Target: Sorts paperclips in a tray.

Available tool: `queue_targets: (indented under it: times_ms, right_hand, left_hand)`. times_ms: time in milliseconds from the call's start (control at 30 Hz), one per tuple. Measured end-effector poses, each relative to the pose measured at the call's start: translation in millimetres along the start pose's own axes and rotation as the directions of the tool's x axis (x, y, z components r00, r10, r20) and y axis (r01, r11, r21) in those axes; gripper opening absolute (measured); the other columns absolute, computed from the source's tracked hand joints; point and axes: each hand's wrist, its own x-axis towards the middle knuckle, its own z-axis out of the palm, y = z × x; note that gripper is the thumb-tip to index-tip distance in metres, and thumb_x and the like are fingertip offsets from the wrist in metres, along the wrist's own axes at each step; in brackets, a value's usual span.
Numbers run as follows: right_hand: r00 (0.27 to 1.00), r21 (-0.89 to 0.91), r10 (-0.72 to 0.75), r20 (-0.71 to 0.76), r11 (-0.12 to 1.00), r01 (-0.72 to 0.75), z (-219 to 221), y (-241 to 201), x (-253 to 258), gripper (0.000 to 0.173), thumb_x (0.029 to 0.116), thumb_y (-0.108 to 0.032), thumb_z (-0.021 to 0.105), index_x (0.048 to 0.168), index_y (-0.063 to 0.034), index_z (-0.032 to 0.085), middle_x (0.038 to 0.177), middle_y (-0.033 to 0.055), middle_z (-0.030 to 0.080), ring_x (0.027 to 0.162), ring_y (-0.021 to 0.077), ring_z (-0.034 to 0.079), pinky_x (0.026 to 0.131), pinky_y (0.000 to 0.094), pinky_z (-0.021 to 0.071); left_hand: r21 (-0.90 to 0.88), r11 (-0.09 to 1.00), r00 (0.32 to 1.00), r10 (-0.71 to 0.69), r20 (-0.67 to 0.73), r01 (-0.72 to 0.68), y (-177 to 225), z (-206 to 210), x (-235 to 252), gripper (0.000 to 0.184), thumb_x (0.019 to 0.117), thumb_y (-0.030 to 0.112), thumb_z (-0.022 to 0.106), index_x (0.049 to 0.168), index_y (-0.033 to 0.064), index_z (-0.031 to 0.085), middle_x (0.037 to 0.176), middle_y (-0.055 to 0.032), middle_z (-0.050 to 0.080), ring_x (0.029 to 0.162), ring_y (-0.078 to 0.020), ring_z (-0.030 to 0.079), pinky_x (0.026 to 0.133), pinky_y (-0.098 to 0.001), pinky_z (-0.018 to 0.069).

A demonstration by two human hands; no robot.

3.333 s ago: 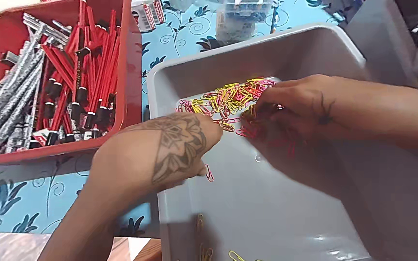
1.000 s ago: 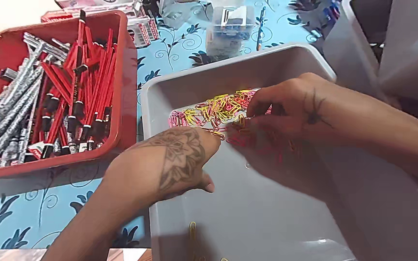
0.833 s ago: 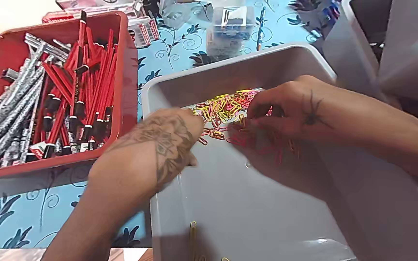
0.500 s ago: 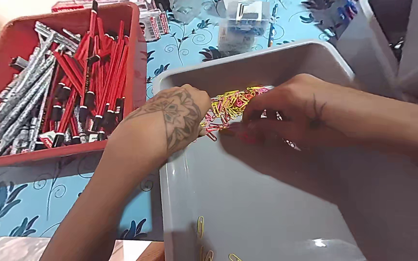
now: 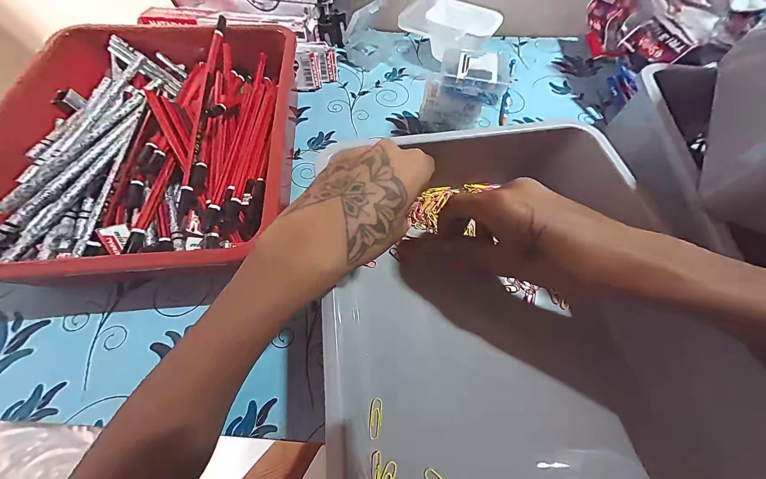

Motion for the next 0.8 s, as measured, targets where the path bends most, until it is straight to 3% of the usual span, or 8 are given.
queue_targets:
  times_ms: [100, 200, 267, 367, 533, 600, 700, 800]
  right_hand:
    - [0.995, -0.065, 0.089, -0.053, 0.994, -0.093, -2, -4, 0, 0.012, 0.0950, -0.017, 0.066, 0.106, -0.0128, 0.069, 0.084, -0.0004, 0.067, 0.070, 0.0129, 0.065, 0.061, 0.0357, 0.0538]
    - [0.994, -0.151, -0.008, -0.109, 0.989, -0.009, 0, -6, 4, 0.018, 0.0936, -0.012, 0.065, 0.110, -0.0094, 0.072, 0.098, 0.0092, 0.064, 0.085, 0.0232, 0.066, 0.068, 0.0401, 0.0524]
    - [0.992, -0.137, -0.103, -0.079, 0.986, 0.091, 6, -6, 8, 0.015, 0.0914, -0.009, 0.065, 0.102, -0.0093, 0.075, 0.093, 0.0097, 0.067, 0.084, 0.0247, 0.068, 0.067, 0.0421, 0.0550]
    - [0.996, -0.188, -0.084, 0.017, 0.978, 0.085, 15, -9, 10, 0.014, 0.0964, -0.013, 0.064, 0.102, -0.0116, 0.077, 0.092, 0.0079, 0.069, 0.080, 0.0250, 0.069, 0.063, 0.0441, 0.0553]
    - [0.989, -0.326, -0.151, 0.008, 0.934, 0.145, 15, -1, 5, 0.015, 0.0941, -0.010, 0.059, 0.100, -0.0044, 0.072, 0.091, 0.0113, 0.066, 0.078, 0.0271, 0.068, 0.058, 0.0407, 0.0528]
    - [0.986, -0.378, -0.164, -0.019, 0.914, 0.145, 15, -2, 5, 0.016, 0.0952, -0.012, 0.057, 0.099, -0.0020, 0.069, 0.088, 0.0124, 0.064, 0.075, 0.0292, 0.067, 0.054, 0.0410, 0.0496]
    - [0.994, -0.253, -0.086, -0.063, 0.965, 0.067, 6, -12, 0, 0.013, 0.0958, -0.018, 0.057, 0.094, -0.0083, 0.065, 0.072, 0.0021, 0.058, 0.060, 0.0174, 0.060, 0.050, 0.0346, 0.0455]
    - [0.998, 0.103, -0.068, 0.018, 0.993, 0.065, 1, -25, -13, 0.011, 0.0962, -0.019, 0.060, 0.097, -0.0143, 0.071, 0.067, -0.0102, 0.057, 0.056, -0.0031, 0.051, 0.049, 0.0152, 0.0418]
  left_hand:
    - [-0.013, 1.000, 0.999, 0.002, -0.054, -0.003, 2, 2, 3, 0.014, 0.0978, 0.008, 0.061, 0.111, 0.0034, 0.065, 0.085, -0.0138, 0.066, 0.079, -0.0334, 0.067, 0.067, -0.0498, 0.0515]
    - [-0.035, 0.999, 0.996, 0.011, -0.088, -0.015, 1, 7, 4, 0.015, 0.0966, 0.006, 0.062, 0.110, 0.0011, 0.065, 0.087, -0.0160, 0.067, 0.081, -0.0350, 0.068, 0.069, -0.0509, 0.0512]
    - [-0.054, 0.998, 0.997, 0.022, -0.077, -0.027, -2, 9, 4, 0.013, 0.0950, 0.006, 0.063, 0.106, 0.0014, 0.067, 0.087, -0.0145, 0.067, 0.083, -0.0325, 0.067, 0.072, -0.0492, 0.0519]
    - [-0.045, 0.999, 0.999, 0.021, -0.034, -0.022, -4, 7, 4, 0.010, 0.0935, 0.006, 0.066, 0.102, 0.0030, 0.069, 0.086, -0.0133, 0.067, 0.082, -0.0314, 0.067, 0.070, -0.0486, 0.0513]
    - [-0.070, 0.997, 1.000, 0.015, -0.020, -0.016, -6, -3, 0, 0.026, 0.0929, 0.006, 0.061, 0.119, 0.0050, 0.060, 0.091, -0.0108, 0.066, 0.080, -0.0281, 0.066, 0.070, -0.0475, 0.0523]
    - [-0.090, 0.995, 0.999, 0.047, -0.015, -0.048, -8, -7, -1, 0.023, 0.0941, 0.007, 0.061, 0.117, 0.0052, 0.060, 0.087, -0.0088, 0.065, 0.076, -0.0253, 0.064, 0.069, -0.0453, 0.0511]
    - [-0.192, 0.974, 0.991, 0.130, 0.028, -0.123, -11, -11, -2, 0.007, 0.0917, 0.012, 0.069, 0.097, 0.0092, 0.070, 0.079, -0.0011, 0.067, 0.070, -0.0143, 0.064, 0.066, -0.0357, 0.0510]
    - [-0.384, 0.912, 0.956, 0.230, 0.183, -0.146, -3, -25, -10, 0.003, 0.0871, 0.017, 0.078, 0.085, 0.0164, 0.076, 0.073, 0.0076, 0.068, 0.065, -0.0028, 0.061, 0.059, -0.0236, 0.0468]
